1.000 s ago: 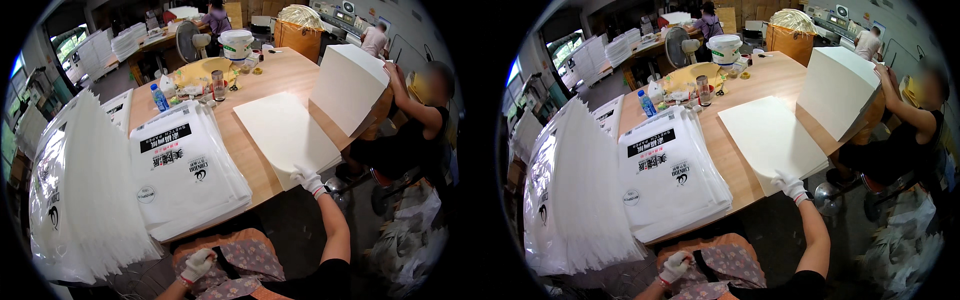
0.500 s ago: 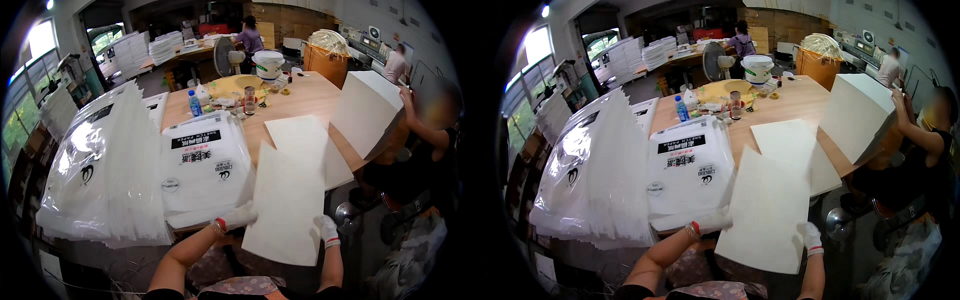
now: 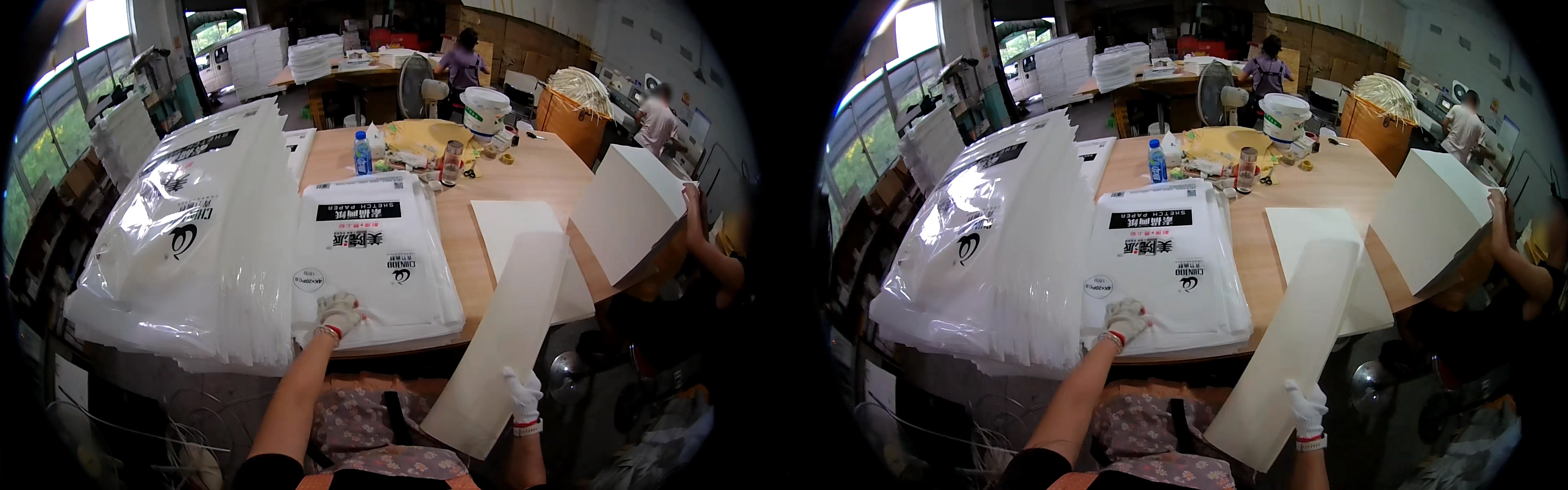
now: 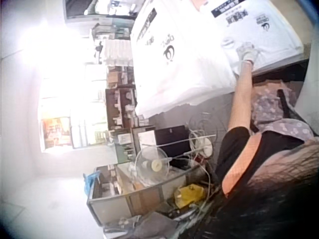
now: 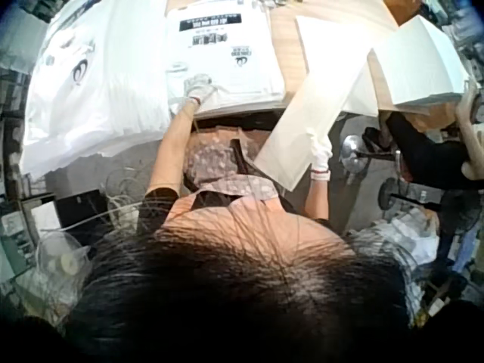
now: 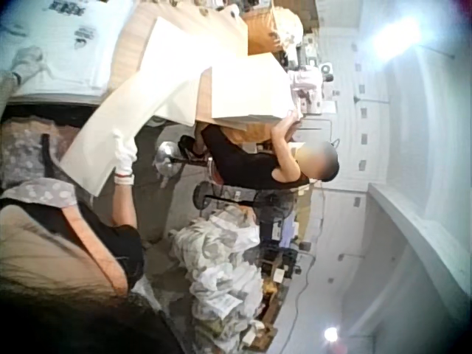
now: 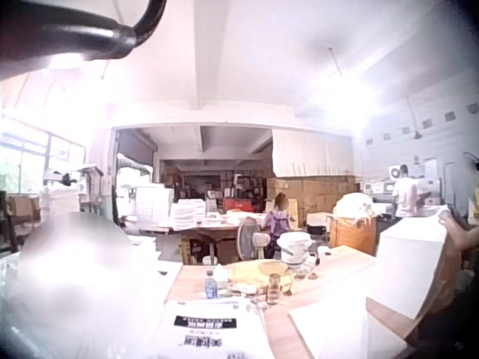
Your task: The person repeatedly picks up a stack of white paper sheets and places them into a plastic packaging bag. They then fold the top of the bag to seal it and place the finished package onto a growing pile on the table. This process is repeated continuously throughout the video.
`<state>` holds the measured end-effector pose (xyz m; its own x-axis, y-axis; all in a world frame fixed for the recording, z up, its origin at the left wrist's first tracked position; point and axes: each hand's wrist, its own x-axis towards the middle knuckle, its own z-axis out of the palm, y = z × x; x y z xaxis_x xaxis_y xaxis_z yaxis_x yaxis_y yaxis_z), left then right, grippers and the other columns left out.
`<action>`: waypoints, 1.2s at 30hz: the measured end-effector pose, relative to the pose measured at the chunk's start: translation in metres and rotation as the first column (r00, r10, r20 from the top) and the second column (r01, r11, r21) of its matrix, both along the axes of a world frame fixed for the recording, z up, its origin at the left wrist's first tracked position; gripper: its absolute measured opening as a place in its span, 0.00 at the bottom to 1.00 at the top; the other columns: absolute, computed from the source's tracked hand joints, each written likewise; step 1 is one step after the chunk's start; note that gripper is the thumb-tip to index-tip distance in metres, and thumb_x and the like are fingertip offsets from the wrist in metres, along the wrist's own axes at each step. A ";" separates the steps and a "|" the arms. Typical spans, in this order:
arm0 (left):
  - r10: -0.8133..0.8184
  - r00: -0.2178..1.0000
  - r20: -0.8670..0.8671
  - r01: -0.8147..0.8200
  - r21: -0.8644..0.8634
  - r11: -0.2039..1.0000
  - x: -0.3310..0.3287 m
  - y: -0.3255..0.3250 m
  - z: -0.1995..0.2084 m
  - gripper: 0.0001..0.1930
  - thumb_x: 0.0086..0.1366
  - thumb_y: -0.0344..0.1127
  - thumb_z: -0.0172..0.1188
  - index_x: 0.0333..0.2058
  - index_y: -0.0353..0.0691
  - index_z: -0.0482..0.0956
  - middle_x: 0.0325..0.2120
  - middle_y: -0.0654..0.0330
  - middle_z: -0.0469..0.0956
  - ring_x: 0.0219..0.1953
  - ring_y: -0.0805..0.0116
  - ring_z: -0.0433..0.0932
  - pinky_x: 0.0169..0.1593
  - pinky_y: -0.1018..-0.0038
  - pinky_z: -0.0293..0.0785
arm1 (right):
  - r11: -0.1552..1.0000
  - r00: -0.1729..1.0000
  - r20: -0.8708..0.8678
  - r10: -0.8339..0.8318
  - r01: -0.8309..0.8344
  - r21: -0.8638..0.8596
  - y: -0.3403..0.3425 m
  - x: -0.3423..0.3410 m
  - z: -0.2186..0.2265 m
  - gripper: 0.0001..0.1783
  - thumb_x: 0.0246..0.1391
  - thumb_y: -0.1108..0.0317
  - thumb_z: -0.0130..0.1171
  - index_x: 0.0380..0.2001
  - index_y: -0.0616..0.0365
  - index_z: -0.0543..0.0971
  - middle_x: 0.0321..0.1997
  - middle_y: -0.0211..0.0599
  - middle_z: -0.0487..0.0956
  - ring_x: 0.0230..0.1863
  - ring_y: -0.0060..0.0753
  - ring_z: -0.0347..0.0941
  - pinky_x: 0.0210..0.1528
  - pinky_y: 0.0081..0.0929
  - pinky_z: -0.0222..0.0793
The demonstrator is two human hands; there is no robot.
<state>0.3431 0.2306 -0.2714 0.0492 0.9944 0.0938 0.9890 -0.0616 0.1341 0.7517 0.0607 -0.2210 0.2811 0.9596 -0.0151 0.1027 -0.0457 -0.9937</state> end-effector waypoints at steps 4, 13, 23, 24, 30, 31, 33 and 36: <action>0.141 0.713 0.687 0.067 -0.266 0.962 -0.025 0.049 -0.076 0.12 0.60 0.45 0.56 0.31 0.43 0.80 0.30 0.58 0.79 0.37 0.57 0.75 0.45 0.68 0.70 | 0.984 0.913 0.367 0.178 -0.176 -0.038 -0.008 -0.001 0.064 0.11 0.51 0.70 0.59 0.37 0.64 0.78 0.33 0.36 0.80 0.34 0.23 0.74 0.34 0.25 0.70; 0.309 -0.153 0.939 0.273 -0.260 0.926 0.013 0.147 0.004 0.12 0.66 0.40 0.48 0.32 0.38 0.76 0.22 0.64 0.73 0.27 0.69 0.72 0.34 0.70 0.70 | 0.850 0.269 0.847 0.459 -0.412 -0.329 0.013 -0.051 0.079 0.18 0.44 0.49 0.60 0.22 0.53 0.78 0.31 0.42 0.77 0.24 0.50 0.74 0.25 0.42 0.70; -0.377 0.669 0.640 0.569 -0.117 0.814 0.152 -0.016 0.129 0.19 0.60 0.41 0.56 0.47 0.40 0.68 0.37 0.50 0.76 0.37 0.51 0.76 0.42 0.57 0.71 | 0.996 0.607 0.795 0.000 -0.071 0.055 0.146 -0.052 0.013 0.20 0.47 0.60 0.59 0.43 0.59 0.74 0.30 0.47 0.77 0.36 0.52 0.75 0.36 0.41 0.70; -0.378 0.643 0.666 0.517 -0.014 0.856 0.143 -0.019 0.099 0.15 0.60 0.40 0.55 0.43 0.40 0.71 0.35 0.51 0.77 0.34 0.50 0.77 0.40 0.55 0.72 | 0.983 0.453 0.873 -0.181 0.053 0.176 0.147 -0.057 -0.015 0.22 0.48 0.62 0.57 0.47 0.59 0.72 0.30 0.48 0.77 0.36 0.53 0.75 0.36 0.42 0.69; -0.438 0.812 0.387 0.246 0.454 0.856 0.036 -0.015 -0.026 0.11 0.59 0.34 0.56 0.40 0.39 0.71 0.32 0.52 0.76 0.32 0.51 0.76 0.42 0.57 0.72 | 0.987 0.572 0.818 0.062 0.088 -0.136 0.213 -0.041 -0.082 0.19 0.51 0.66 0.53 0.47 0.56 0.68 0.31 0.53 0.77 0.37 0.58 0.74 0.37 0.47 0.68; -0.242 0.849 0.470 0.078 0.341 0.937 0.011 -0.023 -0.022 0.10 0.59 0.33 0.56 0.39 0.38 0.72 0.31 0.52 0.75 0.33 0.52 0.76 0.42 0.58 0.72 | 0.966 0.639 0.758 0.133 0.086 -0.242 0.214 -0.033 -0.081 0.17 0.51 0.66 0.53 0.46 0.55 0.69 0.31 0.53 0.77 0.38 0.58 0.74 0.36 0.47 0.68; 0.209 0.797 0.567 -0.278 0.038 0.960 -0.024 -0.048 -0.022 0.09 0.59 0.31 0.55 0.38 0.37 0.72 0.29 0.52 0.74 0.34 0.54 0.75 0.43 0.60 0.72 | 0.920 0.486 0.817 0.311 0.061 -0.387 0.194 -0.046 -0.047 0.21 0.52 0.64 0.53 0.50 0.56 0.67 0.36 0.55 0.77 0.40 0.57 0.74 0.37 0.45 0.69; 0.255 0.544 0.800 -0.214 -0.161 0.963 -0.037 -0.081 -0.032 0.13 0.59 0.29 0.53 0.43 0.35 0.73 0.32 0.49 0.74 0.40 0.52 0.74 0.47 0.61 0.71 | 0.996 0.659 0.750 0.059 -0.092 0.003 0.148 -0.059 -0.029 0.20 0.53 0.61 0.54 0.47 0.57 0.66 0.44 0.54 0.73 0.38 0.56 0.75 0.30 0.46 0.70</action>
<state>0.3059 0.1494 -0.3035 -0.2620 0.9627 -0.0670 0.4419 0.1814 0.8785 0.6925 0.2085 -0.2503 0.1078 0.9730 0.2040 0.8139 0.0314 -0.5802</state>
